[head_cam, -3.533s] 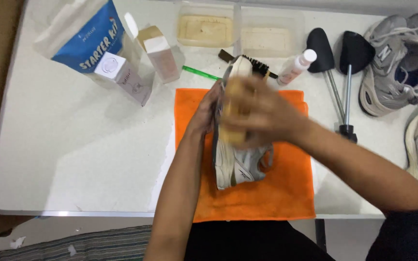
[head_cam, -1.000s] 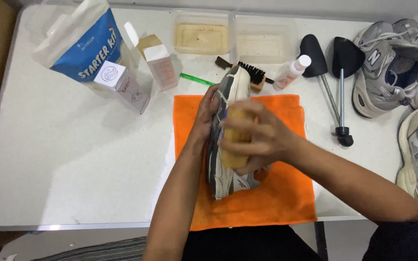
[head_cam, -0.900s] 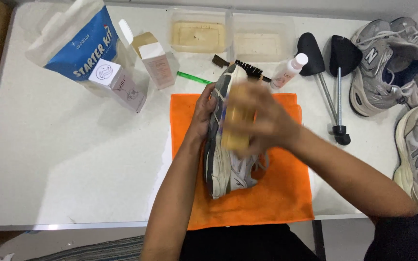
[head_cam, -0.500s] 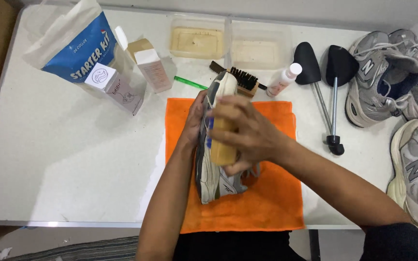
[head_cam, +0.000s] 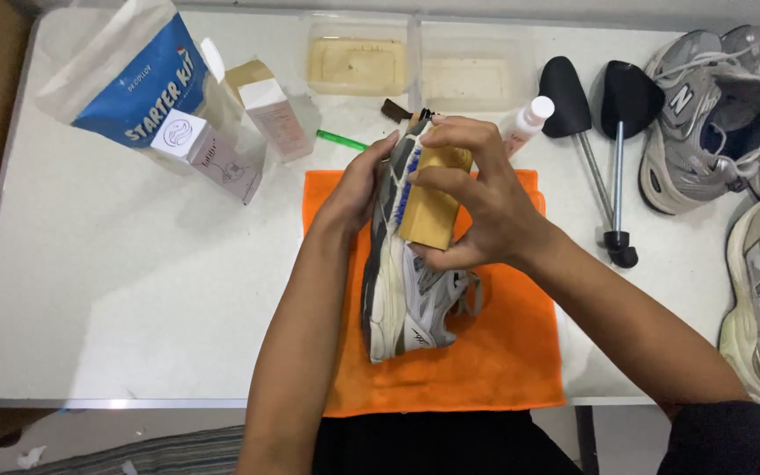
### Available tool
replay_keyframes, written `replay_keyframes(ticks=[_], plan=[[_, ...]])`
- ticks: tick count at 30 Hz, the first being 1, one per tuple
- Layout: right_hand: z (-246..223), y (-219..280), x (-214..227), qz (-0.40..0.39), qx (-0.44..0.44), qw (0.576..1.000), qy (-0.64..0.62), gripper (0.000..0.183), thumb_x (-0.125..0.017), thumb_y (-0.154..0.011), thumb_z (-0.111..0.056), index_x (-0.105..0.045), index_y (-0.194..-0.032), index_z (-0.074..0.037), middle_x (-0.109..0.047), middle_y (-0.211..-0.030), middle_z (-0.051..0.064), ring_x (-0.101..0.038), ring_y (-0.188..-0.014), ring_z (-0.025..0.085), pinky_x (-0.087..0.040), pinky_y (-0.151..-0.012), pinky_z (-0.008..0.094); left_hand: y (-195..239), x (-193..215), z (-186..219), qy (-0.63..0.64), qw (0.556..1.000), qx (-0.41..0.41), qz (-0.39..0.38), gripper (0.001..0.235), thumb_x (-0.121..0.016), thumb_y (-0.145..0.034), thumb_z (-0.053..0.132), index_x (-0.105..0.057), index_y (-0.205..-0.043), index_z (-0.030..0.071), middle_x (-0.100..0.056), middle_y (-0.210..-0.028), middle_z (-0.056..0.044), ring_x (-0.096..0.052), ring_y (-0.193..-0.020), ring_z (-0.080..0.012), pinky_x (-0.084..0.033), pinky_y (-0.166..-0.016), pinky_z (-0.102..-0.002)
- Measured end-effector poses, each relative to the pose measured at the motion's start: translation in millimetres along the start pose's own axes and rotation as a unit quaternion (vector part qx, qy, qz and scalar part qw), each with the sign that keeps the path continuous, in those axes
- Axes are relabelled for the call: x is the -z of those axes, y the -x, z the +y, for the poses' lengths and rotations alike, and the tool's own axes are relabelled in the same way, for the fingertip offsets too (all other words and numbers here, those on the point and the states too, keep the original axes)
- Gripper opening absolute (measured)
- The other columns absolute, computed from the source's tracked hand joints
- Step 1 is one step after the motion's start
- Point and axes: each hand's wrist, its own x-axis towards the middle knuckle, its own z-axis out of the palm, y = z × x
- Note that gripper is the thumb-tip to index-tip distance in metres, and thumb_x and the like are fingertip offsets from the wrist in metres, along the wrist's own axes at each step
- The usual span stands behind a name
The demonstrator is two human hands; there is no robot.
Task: The person scrubs a white New Balance sneaker with a wooden-handled brush, focusing on the midsole and upper sections. The shoe is held over an orange towel on a white table while the person rotates it to clean different areas.
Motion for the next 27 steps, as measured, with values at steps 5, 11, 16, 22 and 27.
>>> replay_keyframes(ticks=[5, 11, 16, 22, 27], plan=[[-2, 1, 1, -0.052, 0.017, 0.998, 0.042, 0.067, -0.08, -0.063, -0.048, -0.067, -0.12, -0.016, -0.05, -0.135, 0.015, -0.046, -0.134, 0.044, -0.044, -0.112, 0.053, 6, -11, 0, -0.131, 0.985, -0.084, 0.074, 0.039, -0.062, -0.092, 0.049, -0.071, -0.095, 0.011, -0.065, -0.086, -0.005, -0.061, -0.081, -0.019, -0.05, -0.08, -0.031], [16, -9, 0, -0.032, -0.003, 0.998, 0.047, 0.07, -0.08, -0.069, -0.044, -0.06, -0.128, -0.014, -0.047, -0.134, 0.019, -0.046, -0.132, 0.046, -0.045, -0.108, 0.053, -7, 0, -13, -0.189, 0.959, -0.193, 0.088, 0.028, -0.058, -0.1, 0.036, -0.068, -0.087, 0.013, -0.05, -0.076, 0.002, -0.049, -0.077, -0.0119, -0.04, -0.076, -0.025], [2, -22, -1, -0.029, -0.059, 0.998, 0.004, 0.061, -0.086, -0.081, -0.026, -0.053, -0.13, -0.009, -0.039, -0.137, 0.021, -0.046, -0.134, 0.041, -0.05, -0.108, 0.053, -4, 2, -5, -0.193, 0.966, -0.126, 0.113, 0.025, -0.055, -0.094, 0.036, -0.062, -0.082, 0.015, -0.056, -0.079, 0.002, -0.05, -0.074, -0.0102, -0.037, -0.069, -0.026], [29, -28, -5, -0.029, 0.056, 0.997, -0.036, 0.05, -0.082, -0.087, -0.039, -0.066, -0.124, -0.009, -0.042, -0.135, 0.016, -0.045, -0.13, 0.039, -0.047, -0.11, 0.058, 2, 1, 2, -0.179, 0.969, -0.128, 0.108, 0.027, -0.057, -0.096, 0.036, -0.061, -0.078, 0.016, -0.055, -0.073, 0.004, -0.051, -0.069, -0.0089, -0.039, -0.066, -0.025], [27, -31, -1, -0.031, -0.033, 0.999, -0.008, 0.049, -0.086, -0.084, -0.021, -0.061, -0.123, -0.005, -0.043, -0.132, 0.024, -0.052, -0.126, 0.044, -0.057, -0.095, 0.05, -17, 17, -9, -0.204, 0.958, -0.172, 0.102, 0.024, -0.053, -0.097, 0.029, -0.061, -0.08, 0.015, -0.058, -0.081, 0.003, -0.052, -0.08, -0.0091, -0.039, -0.076, -0.025]])
